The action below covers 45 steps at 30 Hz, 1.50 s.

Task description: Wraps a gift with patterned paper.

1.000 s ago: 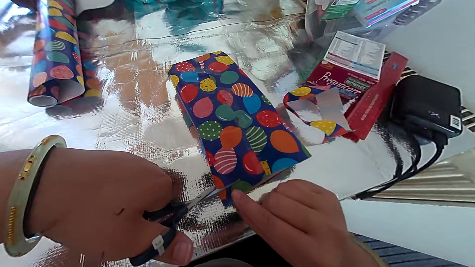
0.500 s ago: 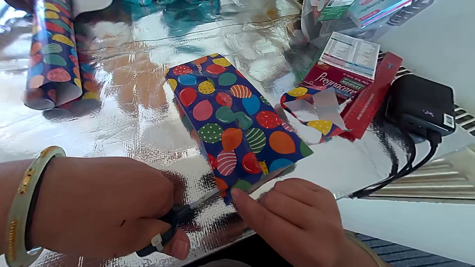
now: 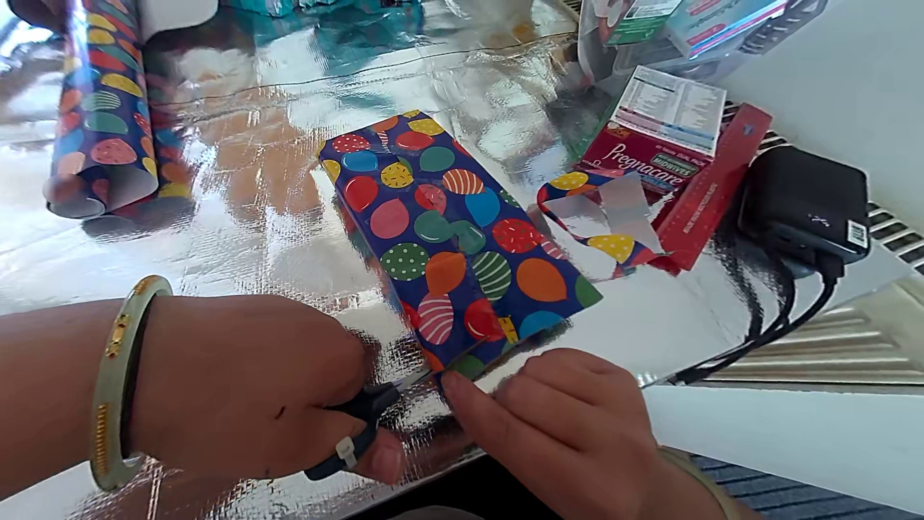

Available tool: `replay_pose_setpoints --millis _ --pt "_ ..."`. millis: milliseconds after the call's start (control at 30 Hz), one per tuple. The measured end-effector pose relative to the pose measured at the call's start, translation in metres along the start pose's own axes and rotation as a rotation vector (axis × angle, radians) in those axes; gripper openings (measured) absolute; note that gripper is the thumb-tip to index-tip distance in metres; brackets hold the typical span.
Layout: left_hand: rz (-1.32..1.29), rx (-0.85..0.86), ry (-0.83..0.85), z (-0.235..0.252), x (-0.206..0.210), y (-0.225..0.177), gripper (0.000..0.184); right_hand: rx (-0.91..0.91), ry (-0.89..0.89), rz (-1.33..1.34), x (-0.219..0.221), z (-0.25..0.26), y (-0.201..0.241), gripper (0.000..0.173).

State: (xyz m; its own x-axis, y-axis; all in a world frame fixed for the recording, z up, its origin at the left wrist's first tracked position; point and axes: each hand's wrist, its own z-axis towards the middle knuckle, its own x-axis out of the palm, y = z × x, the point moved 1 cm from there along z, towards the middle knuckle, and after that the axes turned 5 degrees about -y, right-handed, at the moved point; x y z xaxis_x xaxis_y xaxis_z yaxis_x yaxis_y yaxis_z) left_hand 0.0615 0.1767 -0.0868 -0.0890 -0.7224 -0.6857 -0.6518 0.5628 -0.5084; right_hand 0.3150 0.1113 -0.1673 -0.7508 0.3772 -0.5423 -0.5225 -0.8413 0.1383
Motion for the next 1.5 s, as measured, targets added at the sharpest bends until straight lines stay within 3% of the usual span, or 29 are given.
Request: replay_pose_setpoints --millis 167,467,833,967,1100,1200,1367,1467,1500 --pt "0.022 0.020 0.023 0.000 0.002 0.005 0.052 0.001 -0.011 -0.015 0.001 0.000 0.000 0.014" --pt "0.022 0.046 -0.009 0.008 -0.002 -0.004 0.062 -0.009 -0.023 0.005 0.000 0.000 0.000 0.014" --pt "0.086 0.034 0.006 0.014 -0.003 -0.004 0.056 -0.015 -0.029 -0.001 0.000 0.000 0.000 0.014" --pt "-0.048 0.035 0.015 0.007 -0.003 -0.003 0.061 0.005 -0.031 0.018 0.000 -0.002 0.000 0.012" --pt "-0.162 -0.072 0.084 -0.023 -0.007 -0.011 0.064 0.067 -0.096 0.063 -0.005 -0.010 0.001 0.018" --pt "-0.271 -0.172 0.197 -0.043 -0.011 -0.016 0.046 0.062 -0.120 0.100 -0.019 -0.018 0.007 0.028" --pt "-0.377 -0.138 0.073 -0.066 0.004 -0.012 0.043 0.069 -0.095 -0.052 -0.027 -0.015 0.014 0.035" --pt "-0.372 -0.506 -0.045 -0.060 -0.005 -0.067 0.024 0.136 -0.085 -0.186 -0.025 -0.006 0.011 0.036" --pt "-0.334 -0.543 -0.051 -0.060 -0.006 -0.073 0.023 0.152 -0.084 -0.218 -0.025 -0.004 0.010 0.035"
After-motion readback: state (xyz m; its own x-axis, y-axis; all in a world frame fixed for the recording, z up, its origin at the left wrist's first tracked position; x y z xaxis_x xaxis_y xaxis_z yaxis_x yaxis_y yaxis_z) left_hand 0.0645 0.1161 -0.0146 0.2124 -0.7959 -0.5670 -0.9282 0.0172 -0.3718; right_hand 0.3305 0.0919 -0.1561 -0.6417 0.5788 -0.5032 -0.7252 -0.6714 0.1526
